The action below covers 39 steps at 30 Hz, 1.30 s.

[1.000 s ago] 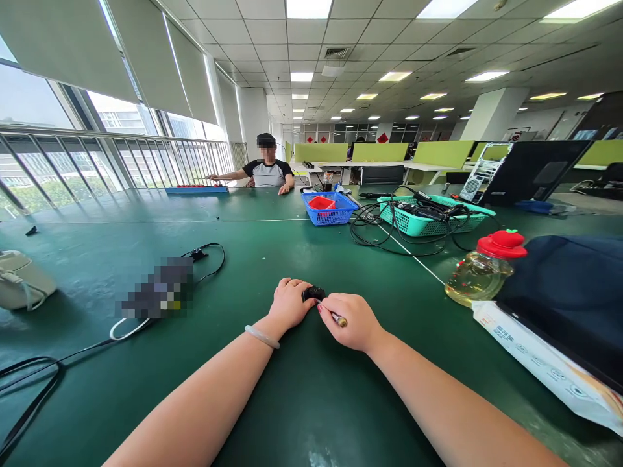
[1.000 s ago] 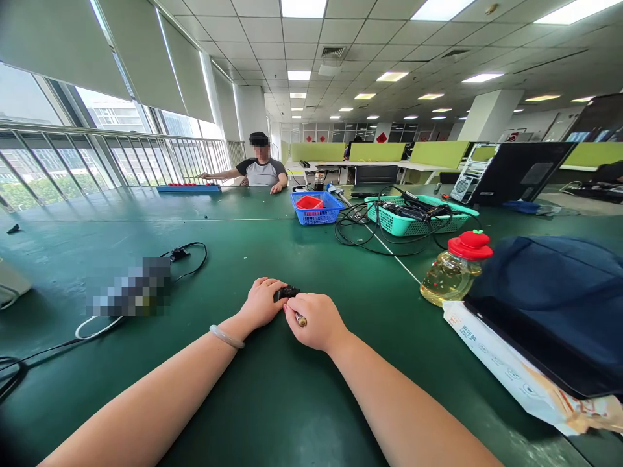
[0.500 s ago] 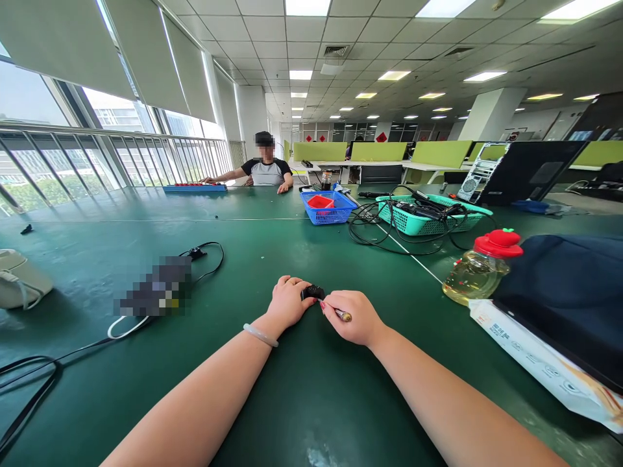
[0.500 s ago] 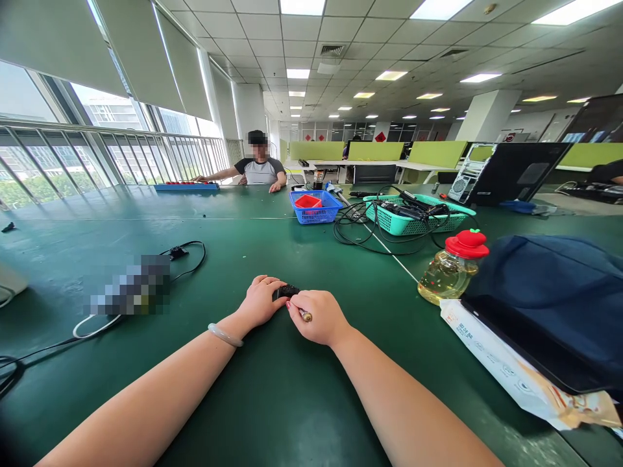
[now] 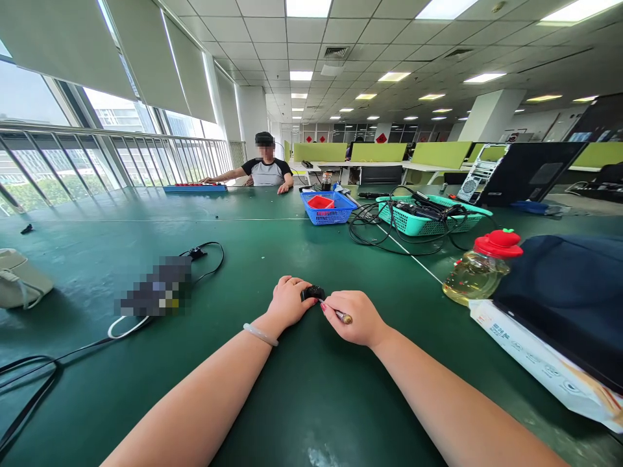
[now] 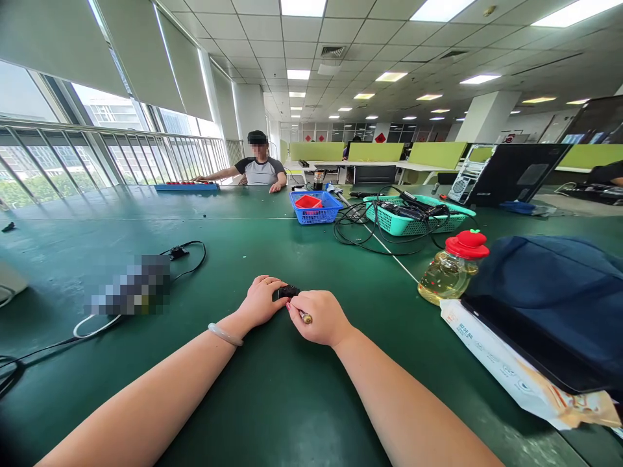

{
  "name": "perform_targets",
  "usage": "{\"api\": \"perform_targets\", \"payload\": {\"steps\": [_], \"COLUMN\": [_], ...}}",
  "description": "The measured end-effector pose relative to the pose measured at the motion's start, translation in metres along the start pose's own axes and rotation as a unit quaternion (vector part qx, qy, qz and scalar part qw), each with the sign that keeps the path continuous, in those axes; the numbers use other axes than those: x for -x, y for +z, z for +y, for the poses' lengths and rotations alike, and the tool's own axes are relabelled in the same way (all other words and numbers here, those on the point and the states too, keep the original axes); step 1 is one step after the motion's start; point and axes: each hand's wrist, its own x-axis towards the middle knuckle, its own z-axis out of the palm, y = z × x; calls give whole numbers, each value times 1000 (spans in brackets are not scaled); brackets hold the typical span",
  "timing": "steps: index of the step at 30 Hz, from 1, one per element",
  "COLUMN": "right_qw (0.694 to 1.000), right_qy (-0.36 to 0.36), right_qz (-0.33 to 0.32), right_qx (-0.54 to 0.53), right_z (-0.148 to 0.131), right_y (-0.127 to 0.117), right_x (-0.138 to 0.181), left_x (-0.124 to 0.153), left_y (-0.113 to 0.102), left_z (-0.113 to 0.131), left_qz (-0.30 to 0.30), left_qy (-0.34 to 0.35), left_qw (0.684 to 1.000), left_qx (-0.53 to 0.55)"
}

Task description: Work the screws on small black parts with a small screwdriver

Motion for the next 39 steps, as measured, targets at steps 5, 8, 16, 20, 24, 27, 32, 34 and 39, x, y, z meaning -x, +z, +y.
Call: {"api": "perform_targets", "payload": {"steps": [5, 8, 16, 20, 24, 27, 32, 34, 39], "right_qw": [1000, 1000, 1000, 1000, 999, 999, 999, 999, 999], "right_qy": [0, -10, -4, -2, -1, -3, -15, -12, -4], "right_qz": [6, 8, 15, 25, 32, 32, 33, 38, 35], "right_qx": [5, 7, 11, 13, 16, 18, 18, 24, 33], "right_z": [0, -2, -2, 1, 0, -2, -2, -2, -2], "right_y": [-2, -3, -3, -2, -1, 0, 0, 0, -1], "right_x": [0, -1, -1, 1, 0, 0, 0, 1, 0], "left_x": [0, 0, 0, 0, 1, 2, 3, 2, 2], "left_y": [-1, 0, -1, -2, -2, -3, -3, -3, -1], "left_z": [0, 0, 0, 0, 1, 2, 4, 3, 3], "left_qz": [1, 2, 1, 2, 3, 4, 4, 3, 2], "left_qy": [3, 15, 28, 30, 35, 34, 26, 30, 29], "left_qw": [1000, 1000, 999, 999, 999, 999, 999, 999, 999], "left_qx": [6, 14, 21, 20, 23, 23, 23, 25, 24]}}
